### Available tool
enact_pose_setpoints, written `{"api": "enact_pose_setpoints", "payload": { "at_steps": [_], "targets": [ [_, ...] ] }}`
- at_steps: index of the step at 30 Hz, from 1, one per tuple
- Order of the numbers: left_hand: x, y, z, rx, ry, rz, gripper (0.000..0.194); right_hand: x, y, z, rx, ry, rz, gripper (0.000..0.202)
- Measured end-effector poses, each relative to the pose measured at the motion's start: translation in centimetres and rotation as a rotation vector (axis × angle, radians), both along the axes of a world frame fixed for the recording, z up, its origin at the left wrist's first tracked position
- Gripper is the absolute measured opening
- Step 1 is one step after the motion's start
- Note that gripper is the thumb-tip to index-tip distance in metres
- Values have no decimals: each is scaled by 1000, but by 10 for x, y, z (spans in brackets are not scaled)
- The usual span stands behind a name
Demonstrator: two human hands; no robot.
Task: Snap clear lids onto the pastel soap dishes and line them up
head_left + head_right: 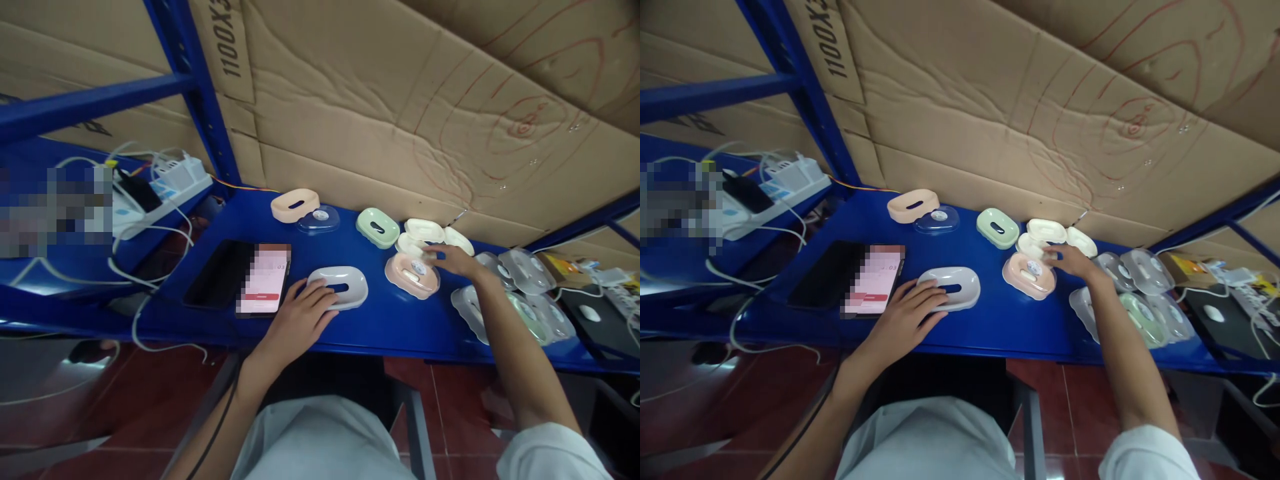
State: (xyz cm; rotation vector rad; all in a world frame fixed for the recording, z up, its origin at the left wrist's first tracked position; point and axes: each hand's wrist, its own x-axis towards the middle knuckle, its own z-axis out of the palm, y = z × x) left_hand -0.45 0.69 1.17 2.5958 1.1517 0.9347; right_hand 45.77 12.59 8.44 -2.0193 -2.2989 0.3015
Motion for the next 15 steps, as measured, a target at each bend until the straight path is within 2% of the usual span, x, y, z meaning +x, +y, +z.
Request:
{"api": "enact_pose_setpoints", "payload": {
  "at_steps": [3, 9, 12, 15],
  "targets": [
    [1, -1, 2, -1, -30, 12, 24, 1, 5, -4, -3, -12, 15, 41],
    [5, -4, 8, 5, -207, 10, 18, -22, 14, -9, 45, -90, -29, 33],
    [5, -10, 14, 49, -321, 39, 21, -27, 20, 2, 96, -145, -77, 24],
    [4, -15, 21, 97, -435, 96, 27, -28, 15, 26, 162, -174, -97, 21]
  ]
}}
